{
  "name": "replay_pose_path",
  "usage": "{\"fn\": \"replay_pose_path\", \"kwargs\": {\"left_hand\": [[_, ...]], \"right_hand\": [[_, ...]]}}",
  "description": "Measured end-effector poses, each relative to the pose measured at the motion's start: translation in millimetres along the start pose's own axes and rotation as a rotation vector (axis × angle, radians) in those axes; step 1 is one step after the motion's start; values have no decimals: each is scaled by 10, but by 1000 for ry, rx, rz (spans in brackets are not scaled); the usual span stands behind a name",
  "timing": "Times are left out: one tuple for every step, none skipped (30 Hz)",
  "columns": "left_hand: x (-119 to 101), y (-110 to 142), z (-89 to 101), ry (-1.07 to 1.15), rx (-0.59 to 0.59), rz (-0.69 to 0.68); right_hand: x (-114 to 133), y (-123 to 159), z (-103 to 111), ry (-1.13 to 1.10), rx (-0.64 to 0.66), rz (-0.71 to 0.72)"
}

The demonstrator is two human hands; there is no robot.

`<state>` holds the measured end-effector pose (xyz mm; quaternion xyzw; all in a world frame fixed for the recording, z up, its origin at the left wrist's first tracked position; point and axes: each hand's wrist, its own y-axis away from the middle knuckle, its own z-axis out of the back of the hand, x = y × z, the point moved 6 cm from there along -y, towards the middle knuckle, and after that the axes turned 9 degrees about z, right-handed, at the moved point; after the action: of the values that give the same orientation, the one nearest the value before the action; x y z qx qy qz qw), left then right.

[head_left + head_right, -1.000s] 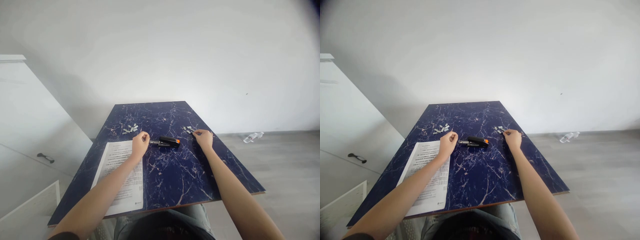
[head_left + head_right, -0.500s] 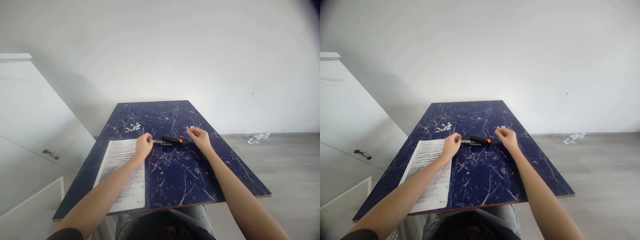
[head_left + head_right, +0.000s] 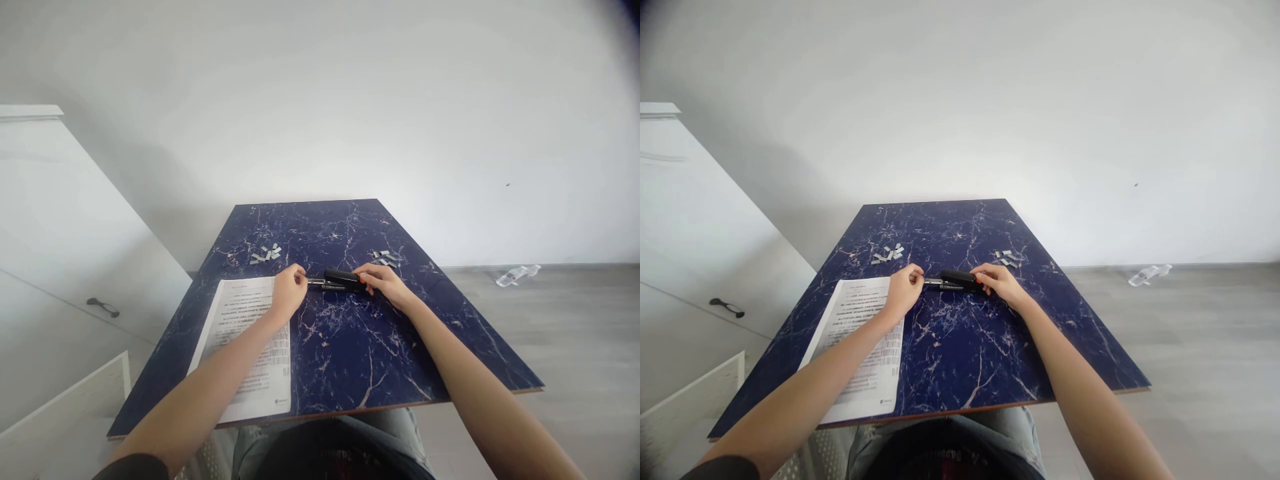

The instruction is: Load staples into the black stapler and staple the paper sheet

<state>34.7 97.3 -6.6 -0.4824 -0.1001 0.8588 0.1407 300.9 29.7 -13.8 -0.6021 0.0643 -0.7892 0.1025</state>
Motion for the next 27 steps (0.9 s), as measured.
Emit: {"fn": "replay_pose_path", "kwargs": {"left_hand": [[-4,6,-3,6,5,-5],[-7,11,-7,13,9,-10],[-10,16,-12,21,13,-14],[-12,20,-18,30,17,-19],[-15,24,-24,38,21,-24],[-17,26,-31,45,26,-26],[-17,27,-37,50,31,-26],[-18,28,-43,52,37,-24],[-19,30,-49,55,42,-21],[-22,32,-53,57,47,-19],[-27,35,-58,63,52,-16],[-33,40,-65,75,60,-12],[-39,47,-76,92,74,-3],[-44,56,-91,112,92,9],[-48,66,-110,134,112,24],[-51,77,-130,156,132,39],[-54,88,-149,177,147,49],[-57,97,-164,195,158,52],[-59,103,-174,210,162,52],[-57,106,-181,224,164,50],[-51,107,-187,234,167,51],[-43,106,-193,243,175,53],[-35,105,-200,252,186,59],[-30,106,-208,260,200,64],[-30,108,-215,268,213,66],[-36,114,-224,277,227,66],[-46,123,-235,286,242,65]], "right_hand": [[-8,-1,1,-26,-6,-16],[-15,-2,3,-45,-12,-26],[-20,-3,5,-62,-16,-31],[-26,-4,6,-78,-15,-34],[-32,-4,8,-94,-15,-38],[-38,-3,11,-110,-17,-41],[-44,-2,14,-126,-19,-42],[-50,0,16,-141,-17,-43],[-56,2,17,-155,-15,-45],[-62,4,18,-169,-14,-47],[-67,6,19,-185,-14,-51],[-72,9,18,-200,-13,-56],[-76,11,17,-212,-12,-63],[-77,13,17,-221,-13,-69],[-76,15,17,-227,-15,-76],[-72,16,18,-231,-17,-82],[-67,17,19,-234,-20,-87],[-62,17,21,-239,-26,-92],[-57,17,22,-247,-32,-95],[-54,18,22,-260,-38,-100],[-57,20,18,-277,-43,-109],[-65,23,12,-297,-50,-124],[-79,28,4,-321,-58,-145],[-98,35,-6,-347,-70,-173],[-119,43,-16,-370,-88,-202],[-140,50,-24,-389,-110,-231],[-157,56,-30,-403,-136,-253]]}}
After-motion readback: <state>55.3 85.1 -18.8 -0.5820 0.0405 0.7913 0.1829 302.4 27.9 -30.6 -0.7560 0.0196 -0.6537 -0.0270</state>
